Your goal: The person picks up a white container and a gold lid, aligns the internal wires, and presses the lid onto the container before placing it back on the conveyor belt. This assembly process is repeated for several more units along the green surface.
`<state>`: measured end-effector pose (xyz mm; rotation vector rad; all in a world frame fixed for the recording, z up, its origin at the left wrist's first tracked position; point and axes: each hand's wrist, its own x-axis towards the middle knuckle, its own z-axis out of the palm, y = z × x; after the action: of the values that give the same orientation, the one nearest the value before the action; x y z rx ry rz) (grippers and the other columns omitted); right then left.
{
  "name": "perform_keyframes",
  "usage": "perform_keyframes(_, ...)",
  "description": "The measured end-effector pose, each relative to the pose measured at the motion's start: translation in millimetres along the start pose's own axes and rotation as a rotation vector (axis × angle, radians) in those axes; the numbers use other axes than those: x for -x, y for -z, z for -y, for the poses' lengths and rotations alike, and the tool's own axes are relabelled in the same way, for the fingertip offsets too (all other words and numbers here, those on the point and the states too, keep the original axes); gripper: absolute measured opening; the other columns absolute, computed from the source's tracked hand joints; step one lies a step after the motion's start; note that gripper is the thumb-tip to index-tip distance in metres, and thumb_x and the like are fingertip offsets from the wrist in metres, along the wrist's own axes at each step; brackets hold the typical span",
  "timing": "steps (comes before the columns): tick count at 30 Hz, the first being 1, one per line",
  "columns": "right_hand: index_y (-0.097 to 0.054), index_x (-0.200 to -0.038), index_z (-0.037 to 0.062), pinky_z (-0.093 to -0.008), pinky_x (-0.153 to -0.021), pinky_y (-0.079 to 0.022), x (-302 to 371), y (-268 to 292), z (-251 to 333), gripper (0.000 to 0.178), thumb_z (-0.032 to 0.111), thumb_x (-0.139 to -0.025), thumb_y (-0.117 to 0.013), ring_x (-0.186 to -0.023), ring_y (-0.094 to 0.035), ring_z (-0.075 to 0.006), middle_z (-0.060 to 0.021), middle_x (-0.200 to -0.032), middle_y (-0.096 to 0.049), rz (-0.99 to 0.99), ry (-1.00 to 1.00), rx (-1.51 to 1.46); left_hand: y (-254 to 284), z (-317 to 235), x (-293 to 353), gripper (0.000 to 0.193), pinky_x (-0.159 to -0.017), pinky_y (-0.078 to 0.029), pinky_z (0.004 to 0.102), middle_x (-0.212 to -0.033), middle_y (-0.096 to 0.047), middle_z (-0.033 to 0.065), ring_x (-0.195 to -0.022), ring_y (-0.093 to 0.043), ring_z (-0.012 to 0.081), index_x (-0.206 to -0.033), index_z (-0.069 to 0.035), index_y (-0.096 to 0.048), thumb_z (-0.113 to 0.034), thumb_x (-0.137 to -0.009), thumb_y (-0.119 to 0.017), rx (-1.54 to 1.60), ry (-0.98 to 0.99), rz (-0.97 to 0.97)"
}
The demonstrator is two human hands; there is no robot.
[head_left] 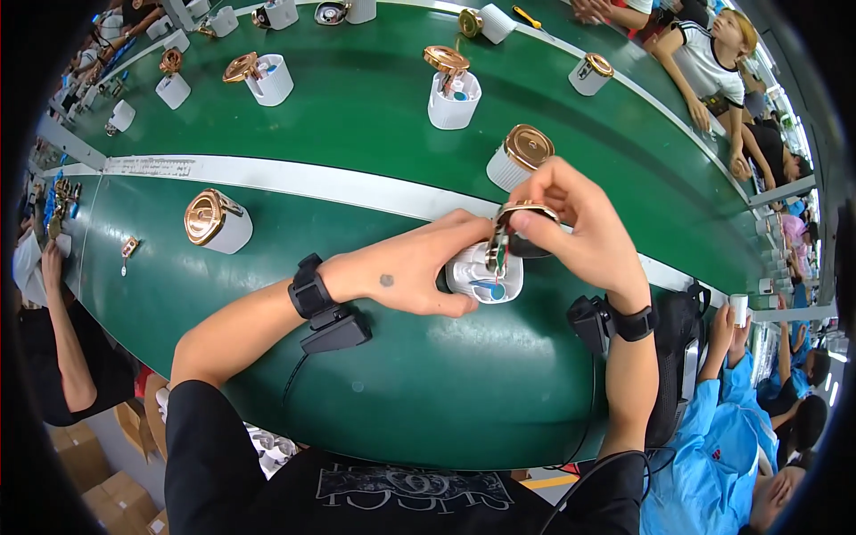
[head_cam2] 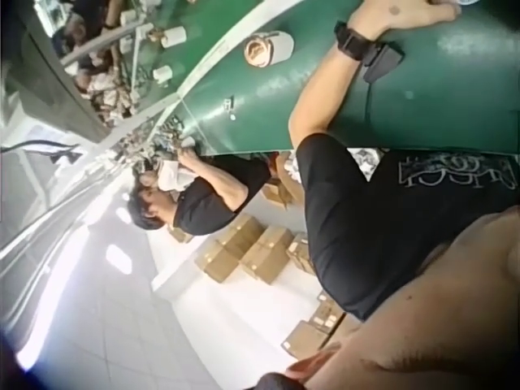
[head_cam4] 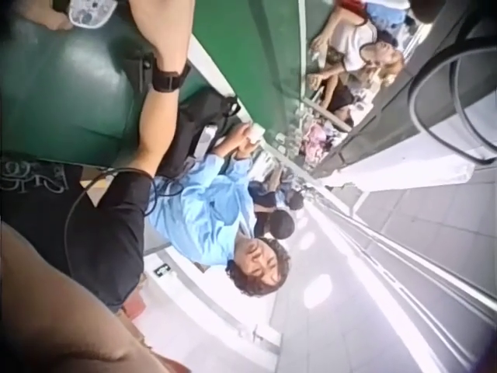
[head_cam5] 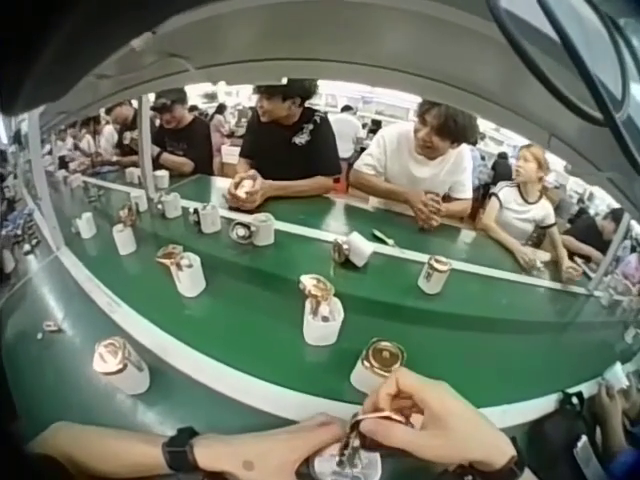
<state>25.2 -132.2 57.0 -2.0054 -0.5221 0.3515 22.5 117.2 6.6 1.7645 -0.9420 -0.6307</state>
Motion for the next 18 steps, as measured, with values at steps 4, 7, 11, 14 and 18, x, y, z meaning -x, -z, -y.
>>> perform_keyframes(4, -0.057, -0.107, 0.0049, -0.0253, -0.073, -0.052, 2.6, 2.3, 4.4, 0.009, 0.008, -0.101, -0.061, -0.086, -0.063, -0.0073, -0.008, -0.102, -0.069, -0.123, -0.058, -0.114, 3.0, 12.3, -0.6, 0.077, -0.112, -0.041, 0.0414, -0.133, -0.056, 0.016, -0.131, -0.046, 0.0319, -0.145, -0.001, -0.046, -0.016, -0.076, -0.078, -0.054, -0.066, -0.123)
perform_keyframes(7, -0.056, -0.109, 0.0045, -0.0251, -0.068, -0.052, 1.4, 11.8, 22.0, 0.01, 0.006, -0.1, -0.06, -0.08, -0.064, -0.0067, -0.0084, -0.098, -0.07, -0.183, -0.243, -0.09, 7.0, 18.4, -3.2, 0.078, -0.112, -0.041, 0.0421, -0.133, -0.056, 0.0155, -0.13, -0.045, 0.0322, -0.145, -0.002, -0.047, -0.016, -0.075, -0.078, -0.083, -0.081, -0.197)
perform_keyframes(11, -0.055, -0.119, 0.004, -0.025, -0.065, -0.052, 2.8, 30.8, 31.7, 0.02, 0.004, -0.099, -0.061, -0.072, -0.065, -0.0076, -0.0075, -0.093, -0.07, 0.104, -0.482, 0.038, 8.4, 19.3, -9.1, 0.078, -0.111, -0.041, 0.0428, -0.132, -0.057, 0.0157, -0.126, -0.046, 0.0323, -0.144, -0.002, -0.048, -0.016, -0.074, -0.08, -0.13, -0.081, -0.247)
perform_keyframes(14, -0.052, -0.129, 0.0038, -0.0276, -0.066, -0.052, 11.2, 22.9, 10.4, 0.036, 0.007, -0.096, -0.066, -0.078, -0.067, -0.011, -0.0086, -0.101, -0.07, 0.061, -0.066, 0.266, 7.9, 14.5, -10.9, 0.079, -0.111, -0.041, 0.0431, -0.13, -0.057, 0.0166, -0.123, -0.047, 0.0329, -0.143, -0.002, -0.048, -0.017, -0.072, -0.082, -0.137, -0.105, -0.279)
perform_keyframes(18, -0.051, -0.136, 0.004, -0.0329, -0.074, -0.054, 21.0, -8.2, 23.5, 0.052, 0.013, -0.091, -0.075, -0.094, -0.068, -0.0208, -0.0125, -0.123, -0.062, -0.234, 0.131, 0.384, 2.1, 14.3, -12.6, 0.075, -0.108, -0.045, 0.0412, -0.131, -0.059, 0.0147, -0.122, -0.054, 0.0283, -0.142, -0.003, -0.049, -0.016, -0.076, -0.083, -0.11, -0.082, -0.383)
